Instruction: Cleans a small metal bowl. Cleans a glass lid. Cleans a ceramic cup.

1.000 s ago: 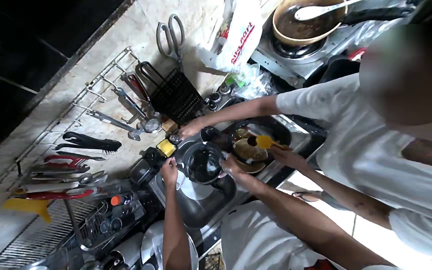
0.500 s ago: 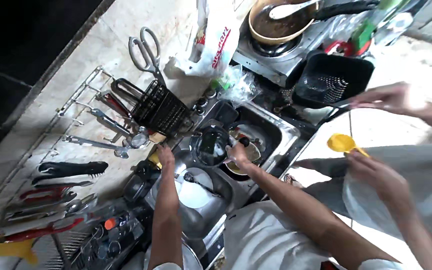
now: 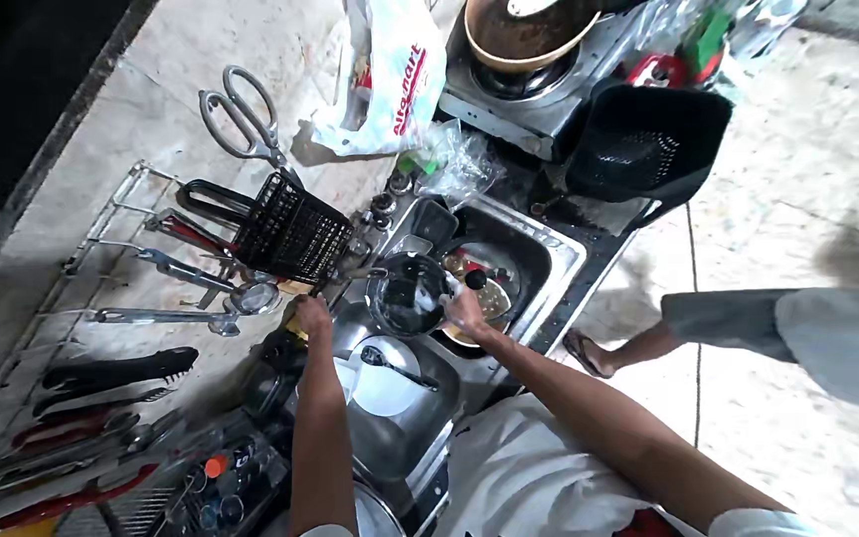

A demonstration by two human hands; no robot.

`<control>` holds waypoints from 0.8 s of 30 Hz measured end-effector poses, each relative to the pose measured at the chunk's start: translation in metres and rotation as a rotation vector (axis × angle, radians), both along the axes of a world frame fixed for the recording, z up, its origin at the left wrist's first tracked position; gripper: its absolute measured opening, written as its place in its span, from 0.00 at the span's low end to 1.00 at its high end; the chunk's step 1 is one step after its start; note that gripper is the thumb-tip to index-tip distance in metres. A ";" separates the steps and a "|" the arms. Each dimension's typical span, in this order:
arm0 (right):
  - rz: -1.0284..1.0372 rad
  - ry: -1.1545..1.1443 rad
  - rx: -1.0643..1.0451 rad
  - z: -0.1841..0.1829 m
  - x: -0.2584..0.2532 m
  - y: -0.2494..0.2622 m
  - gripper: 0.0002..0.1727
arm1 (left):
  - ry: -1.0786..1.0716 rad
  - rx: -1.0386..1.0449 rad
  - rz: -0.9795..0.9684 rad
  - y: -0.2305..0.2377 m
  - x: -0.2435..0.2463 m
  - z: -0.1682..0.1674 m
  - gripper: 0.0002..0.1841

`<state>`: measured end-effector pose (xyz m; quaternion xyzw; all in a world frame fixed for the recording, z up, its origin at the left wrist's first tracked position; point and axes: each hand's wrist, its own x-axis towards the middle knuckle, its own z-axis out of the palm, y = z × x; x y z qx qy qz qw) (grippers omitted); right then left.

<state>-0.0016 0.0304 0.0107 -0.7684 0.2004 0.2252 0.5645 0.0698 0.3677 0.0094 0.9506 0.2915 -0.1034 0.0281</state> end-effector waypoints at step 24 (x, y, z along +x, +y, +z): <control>0.480 -0.345 -0.571 0.035 -0.073 0.001 0.29 | -0.754 -0.984 0.412 -0.163 -0.175 -0.036 0.25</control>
